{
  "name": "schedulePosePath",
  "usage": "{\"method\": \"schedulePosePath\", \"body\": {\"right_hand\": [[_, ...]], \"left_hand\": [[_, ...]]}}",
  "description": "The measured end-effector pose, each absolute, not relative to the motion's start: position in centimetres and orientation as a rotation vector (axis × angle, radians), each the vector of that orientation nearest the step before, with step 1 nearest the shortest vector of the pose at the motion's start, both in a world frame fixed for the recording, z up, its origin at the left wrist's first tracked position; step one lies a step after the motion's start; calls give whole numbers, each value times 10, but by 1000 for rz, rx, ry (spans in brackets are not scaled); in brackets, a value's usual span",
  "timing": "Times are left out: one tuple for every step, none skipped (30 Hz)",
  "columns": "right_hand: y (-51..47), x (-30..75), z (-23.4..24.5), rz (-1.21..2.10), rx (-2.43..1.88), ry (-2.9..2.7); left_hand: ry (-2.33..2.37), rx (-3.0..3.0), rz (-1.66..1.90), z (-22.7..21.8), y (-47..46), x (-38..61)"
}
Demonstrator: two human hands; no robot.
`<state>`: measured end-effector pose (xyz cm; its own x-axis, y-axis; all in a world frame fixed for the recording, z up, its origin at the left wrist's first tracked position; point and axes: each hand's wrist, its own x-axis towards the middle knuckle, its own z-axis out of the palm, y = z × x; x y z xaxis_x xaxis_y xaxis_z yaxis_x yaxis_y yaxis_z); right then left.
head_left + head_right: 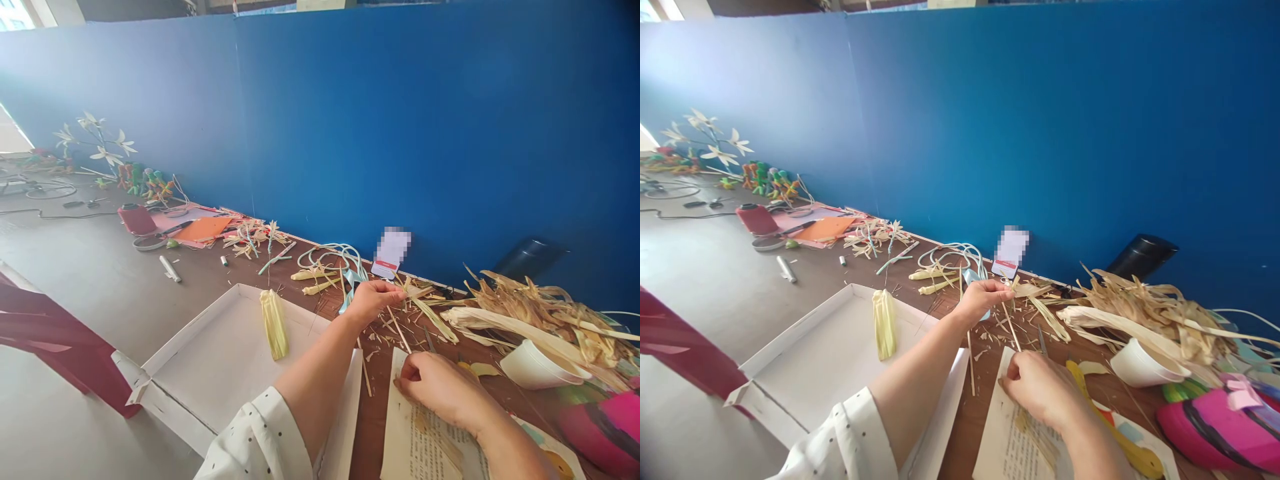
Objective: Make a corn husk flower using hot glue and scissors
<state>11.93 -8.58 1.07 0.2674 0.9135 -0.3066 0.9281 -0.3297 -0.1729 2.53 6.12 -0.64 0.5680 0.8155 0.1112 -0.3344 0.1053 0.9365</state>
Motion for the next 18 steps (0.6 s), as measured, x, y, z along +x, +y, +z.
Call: {"method": "schedulePosePath", "body": {"right_hand": [[-86, 119, 11, -552, 2465, 1804], [-87, 118, 12, -552, 2462, 1809], [-88, 117, 12, -552, 2461, 1814], [-88, 116, 11, -552, 2463, 1815], [-89, 116, 10, -549, 2467, 1815], [-89, 116, 9, -544, 2471, 1818], [-88, 116, 7, -539, 2475, 1825], [-88, 117, 5, -540, 2479, 1831], [-87, 118, 3, -544, 2485, 1840], [-87, 119, 2, -555, 2490, 1854], [-86, 121, 2, -570, 2494, 1876], [-87, 124, 3, -586, 2498, 1899], [-88, 127, 5, -595, 2504, 1919], [-89, 130, 9, -594, 2506, 1937], [-92, 133, 13, -583, 2505, 1946], [-95, 136, 19, -561, 2501, 1940], [-99, 138, 24, -542, 2488, 1927], [-103, 140, 29, -520, 2473, 1905]], "left_hand": [[504, 1180, 900, -6, 61, 25], [506, 1179, 899, -5, 61, 25], [507, 1177, 899, -5, 60, 25], [507, 1176, 900, -5, 60, 25], [507, 1175, 901, -5, 60, 25], [506, 1176, 903, -5, 60, 25], [507, 1179, 905, -5, 60, 25], [511, 1182, 905, -5, 60, 25], [514, 1184, 904, -5, 60, 25], [515, 1184, 904, -5, 60, 25], [516, 1184, 904, -5, 60, 25], [516, 1184, 904, -5, 60, 25], [516, 1184, 907, -5, 60, 25], [516, 1187, 907, -4, 59, 24], [520, 1193, 904, -3, 59, 24], [526, 1199, 899, -2, 59, 23], [531, 1203, 895, -2, 58, 23], [533, 1208, 892, -1, 58, 22]]}}
